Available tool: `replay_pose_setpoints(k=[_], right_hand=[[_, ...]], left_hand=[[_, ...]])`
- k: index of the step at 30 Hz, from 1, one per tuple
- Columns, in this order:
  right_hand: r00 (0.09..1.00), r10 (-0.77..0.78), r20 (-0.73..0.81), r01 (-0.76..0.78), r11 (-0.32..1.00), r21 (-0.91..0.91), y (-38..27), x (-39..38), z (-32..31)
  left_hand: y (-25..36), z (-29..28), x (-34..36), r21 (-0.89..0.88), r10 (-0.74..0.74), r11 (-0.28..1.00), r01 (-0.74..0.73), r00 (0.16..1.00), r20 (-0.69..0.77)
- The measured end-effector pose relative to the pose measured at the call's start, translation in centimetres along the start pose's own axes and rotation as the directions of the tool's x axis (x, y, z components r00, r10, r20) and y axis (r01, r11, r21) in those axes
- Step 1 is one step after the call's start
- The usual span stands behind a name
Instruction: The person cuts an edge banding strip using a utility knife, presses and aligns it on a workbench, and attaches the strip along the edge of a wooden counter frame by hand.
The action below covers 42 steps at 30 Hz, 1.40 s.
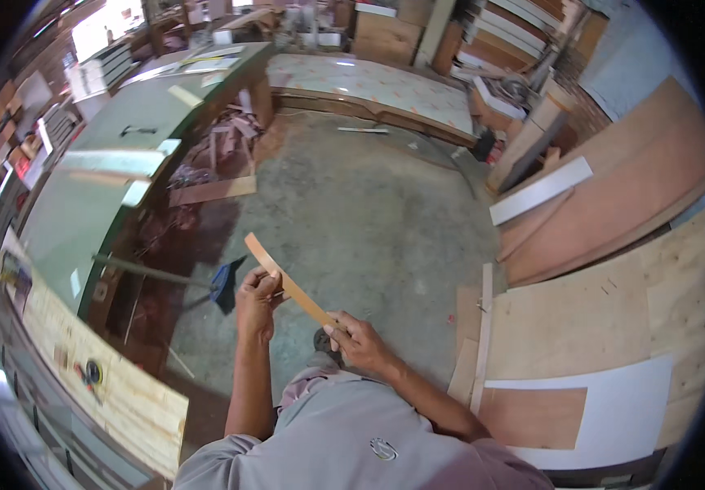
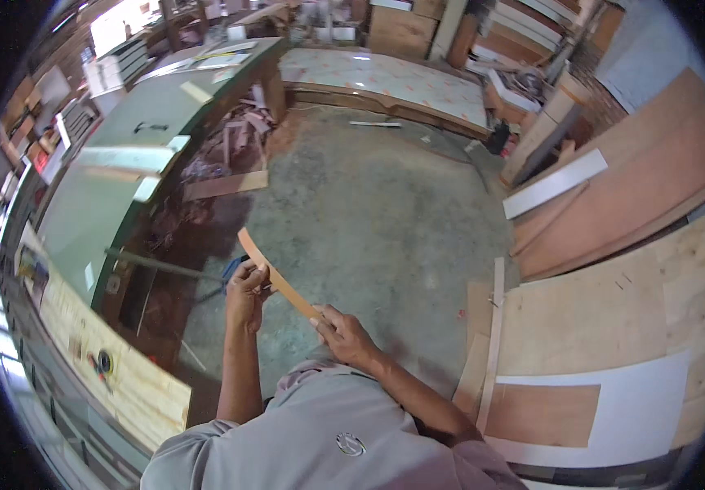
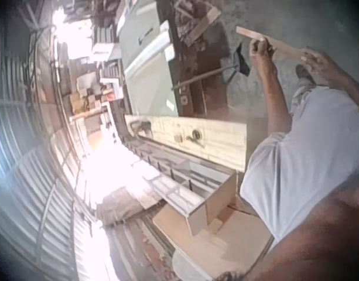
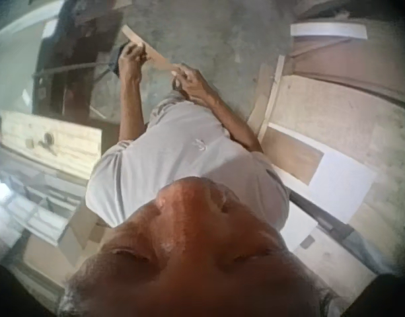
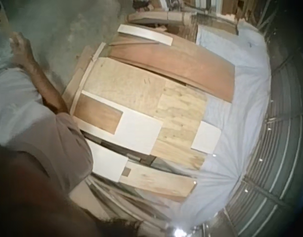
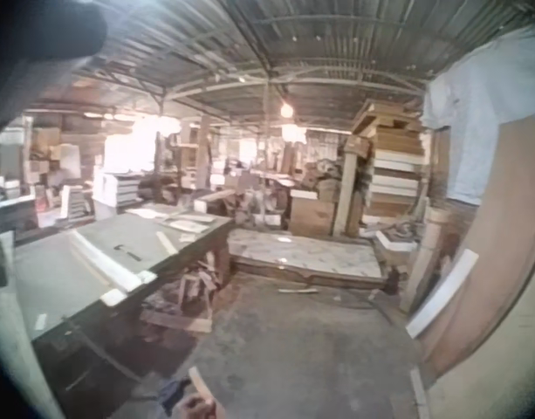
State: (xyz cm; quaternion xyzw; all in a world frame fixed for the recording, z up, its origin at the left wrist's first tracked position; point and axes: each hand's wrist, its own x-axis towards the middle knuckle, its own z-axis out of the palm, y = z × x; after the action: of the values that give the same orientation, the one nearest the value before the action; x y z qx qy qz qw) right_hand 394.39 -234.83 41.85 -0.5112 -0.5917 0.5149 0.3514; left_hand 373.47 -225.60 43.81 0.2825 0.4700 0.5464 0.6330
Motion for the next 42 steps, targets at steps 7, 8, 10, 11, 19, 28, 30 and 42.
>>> replay_pose_setpoints(k=[7, 8, 10, 11, 19, 28, 30, 42], right_hand=[[0.996, -0.008, -0.086, 0.012, 0.999, 0.041, 1.5, 13.1, -8.7], [0.997, 0.015, -0.081, -0.007, 0.995, 0.097, 1.4, 14.5, -9.6], [0.999, -0.01, -0.046, 0.017, 0.989, 0.15, 1.2, 18.2, -10.8], [0.999, 0.041, -0.01, -0.038, 0.981, 0.192, 1.1, 20.4, -11.4], [0.953, 0.023, 0.301, -0.071, 0.986, 0.15, 2.9, 38.4, -17.4], [0.774, -0.078, 0.629, 0.029, 0.996, 0.089, -0.5, 59.2, -22.6], [0.743, -0.109, 0.66, 0.013, 0.989, 0.149, -0.9, 62.6, -21.6], [0.918, 0.038, 0.395, -0.124, 0.973, 0.196, 0.1, 88.5, -17.9]], left_hand=[[3.3, 8.8, 13.8, 0.079, 0.061, 0.995, -0.067, 0.995, 0.079], [3.6, 9.3, 15.4, 0.111, 0.08, 0.99, -0.091, 0.992, 0.093], [3.9, 9.8, 18.0, 0.119, 0.041, 0.991, -0.054, 0.993, 0.111], [3.7, 10.2, 19.4, 0.131, 0.025, 0.991, -0.042, 0.991, 0.131], [2.9, 11.9, 31.6, 0.074, 0.065, 0.996, -0.057, 0.993, -0.101], [7.7, 15.0, 43.7, -0.001, 0.191, 0.978, -0.209, 0.898, -0.396], [8.5, 14.6, 46.3, 0.012, 0.195, 0.978, -0.209, 0.892, -0.408], [25.8, 9.2, 61.9, 0.157, 0.373, 0.924, -0.349, 0.914, -0.159]])
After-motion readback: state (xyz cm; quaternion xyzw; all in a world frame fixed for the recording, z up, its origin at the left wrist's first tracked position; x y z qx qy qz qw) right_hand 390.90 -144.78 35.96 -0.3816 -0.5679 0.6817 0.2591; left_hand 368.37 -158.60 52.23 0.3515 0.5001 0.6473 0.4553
